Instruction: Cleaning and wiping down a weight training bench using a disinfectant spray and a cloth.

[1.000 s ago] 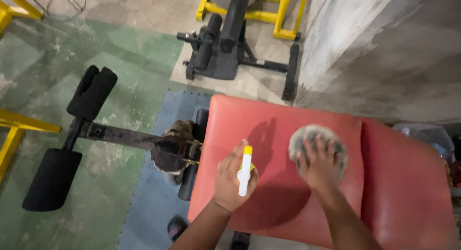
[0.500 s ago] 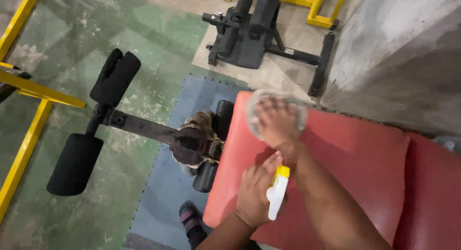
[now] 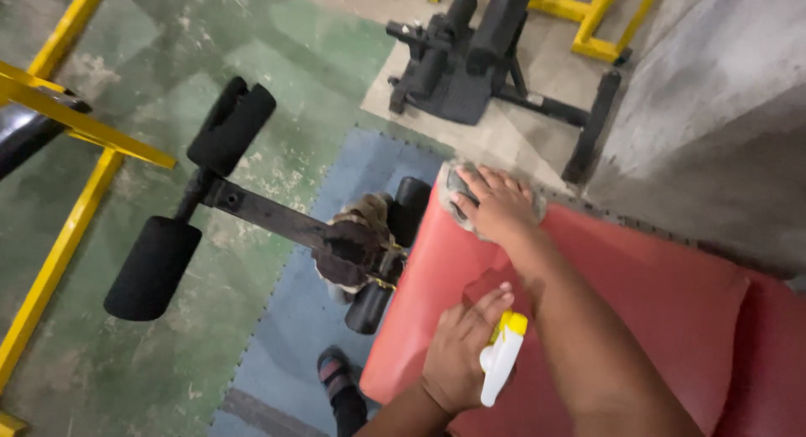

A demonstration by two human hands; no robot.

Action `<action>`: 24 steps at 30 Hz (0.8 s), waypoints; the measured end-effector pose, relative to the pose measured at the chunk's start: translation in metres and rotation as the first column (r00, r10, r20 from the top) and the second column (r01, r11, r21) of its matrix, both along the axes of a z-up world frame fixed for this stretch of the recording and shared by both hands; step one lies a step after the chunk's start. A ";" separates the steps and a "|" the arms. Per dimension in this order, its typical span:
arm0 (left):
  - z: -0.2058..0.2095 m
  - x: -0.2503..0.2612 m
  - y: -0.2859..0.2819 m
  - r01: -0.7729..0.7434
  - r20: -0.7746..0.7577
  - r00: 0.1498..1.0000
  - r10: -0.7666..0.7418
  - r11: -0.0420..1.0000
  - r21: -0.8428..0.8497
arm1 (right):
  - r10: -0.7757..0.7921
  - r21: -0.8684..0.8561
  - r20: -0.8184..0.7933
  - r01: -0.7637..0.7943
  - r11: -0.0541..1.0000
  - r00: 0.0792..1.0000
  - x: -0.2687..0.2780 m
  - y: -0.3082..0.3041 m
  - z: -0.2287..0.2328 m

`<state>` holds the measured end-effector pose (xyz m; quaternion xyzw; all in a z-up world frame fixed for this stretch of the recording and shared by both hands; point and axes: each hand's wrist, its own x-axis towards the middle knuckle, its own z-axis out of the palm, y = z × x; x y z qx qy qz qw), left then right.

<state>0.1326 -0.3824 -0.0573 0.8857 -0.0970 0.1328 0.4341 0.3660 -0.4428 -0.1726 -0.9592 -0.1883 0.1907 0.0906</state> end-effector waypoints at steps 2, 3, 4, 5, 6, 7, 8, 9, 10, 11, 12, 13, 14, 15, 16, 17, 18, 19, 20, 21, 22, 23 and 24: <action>0.003 0.004 0.000 0.003 0.017 1.000 -0.002 1.000 -0.018 | 0.129 0.081 0.176 -0.145 0.986 0.976 -0.012 -0.011 0.001; 0.003 0.004 0.000 0.010 0.015 1.000 -0.009 1.000 -0.020 | 0.122 0.080 0.174 -0.138 0.987 0.977 -0.023 -0.020 0.002; 0.003 0.004 -0.001 0.004 0.013 1.000 -0.004 1.000 -0.031 | 0.201 0.056 0.152 -0.211 0.976 0.968 -0.033 -0.028 0.004; 0.003 0.006 0.000 0.001 0.016 1.000 0.000 0.999 -0.040 | 0.276 0.035 0.133 -0.282 0.959 0.952 -0.042 -0.036 0.006; 0.003 0.005 0.000 0.010 0.020 1.000 -0.009 0.999 -0.039 | 0.267 0.035 0.137 -0.274 0.961 0.954 -0.054 -0.050 -0.010; 0.002 0.005 0.000 0.012 0.016 1.000 -0.011 0.999 -0.033 | 0.337 0.056 0.230 -0.358 0.932 0.913 -0.064 -0.063 -0.026; 0.001 0.006 0.000 0.014 0.013 1.000 -0.013 1.000 -0.027 | 0.397 0.068 0.323 -0.440 0.896 0.859 -0.075 -0.075 -0.043; 0.001 0.006 0.000 0.012 0.013 1.000 -0.012 1.000 -0.029 | 0.399 0.066 0.323 -0.441 0.895 0.858 -0.079 -0.074 -0.032; 0.000 0.007 0.000 0.015 0.015 1.000 -0.014 0.999 -0.031 | 0.375 0.159 0.320 -0.440 0.884 0.870 -0.083 -0.073 -0.022; 0.000 0.007 0.000 0.015 0.015 1.000 -0.015 0.999 -0.032 | 0.353 0.252 0.314 -0.436 0.864 0.881 -0.088 -0.072 -0.013; -0.001 0.006 -0.001 0.012 0.014 1.000 -0.011 0.999 -0.033 | 0.356 0.252 0.312 -0.438 0.863 0.881 -0.079 -0.066 -0.009; -0.001 0.006 -0.001 0.009 0.012 1.000 -0.009 1.000 -0.020 | 0.403 0.198 0.257 -0.456 0.868 0.878 -0.070 -0.059 -0.005; -0.002 0.006 -0.002 0.006 0.011 1.000 -0.006 1.000 -0.007 | 0.444 0.144 0.199 -0.475 0.868 0.873 -0.061 -0.052 -0.002; -0.001 0.007 -0.002 0.006 0.008 1.000 -0.005 1.000 -0.006 | 0.444 0.146 0.198 -0.474 0.868 0.874 -0.052 -0.040 0.002; -0.001 0.007 -0.003 0.001 0.017 1.000 0.000 1.000 -0.005 | 0.458 0.095 0.135 -0.471 0.877 0.879 -0.042 -0.028 0.006; -0.001 0.007 -0.003 -0.006 0.025 1.000 0.006 1.000 -0.004 | 0.468 0.044 0.070 -0.472 0.881 0.881 -0.033 -0.017 0.009; 0.001 0.006 -0.003 -0.008 0.021 1.000 0.008 1.000 -0.004 | 0.470 0.046 0.067 -0.473 0.880 0.880 -0.030 -0.006 0.012; 0.002 0.007 -0.003 -0.015 0.023 1.000 0.015 1.000 -0.005 | 0.373 0.047 0.088 -0.378 0.925 0.924 -0.025 0.005 0.015; 0.003 0.008 -0.003 -0.022 0.026 0.999 0.022 1.000 -0.006 | 0.272 0.050 0.109 -0.278 0.959 0.956 -0.019 0.016 0.018; 0.000 0.008 -0.003 -0.024 0.025 0.999 0.024 1.000 -0.010 | 0.274 0.046 0.107 -0.280 0.959 0.956 -0.015 0.024 0.024; -0.003 0.007 -0.003 -0.021 0.018 1.000 0.021 1.000 -0.004 | 0.209 0.015 0.047 -0.210 0.978 0.977 -0.010 0.031 0.031; -0.006 0.005 -0.003 -0.013 0.008 1.000 0.013 1.000 0.000 | 0.135 -0.021 -0.015 -0.135 0.991 0.991 -0.009 0.037 0.037; -0.006 0.006 -0.004 -0.009 0.003 1.000 0.009 1.000 -0.006 | 0.131 -0.026 -0.021 -0.132 0.991 0.991 -0.006 0.034 0.034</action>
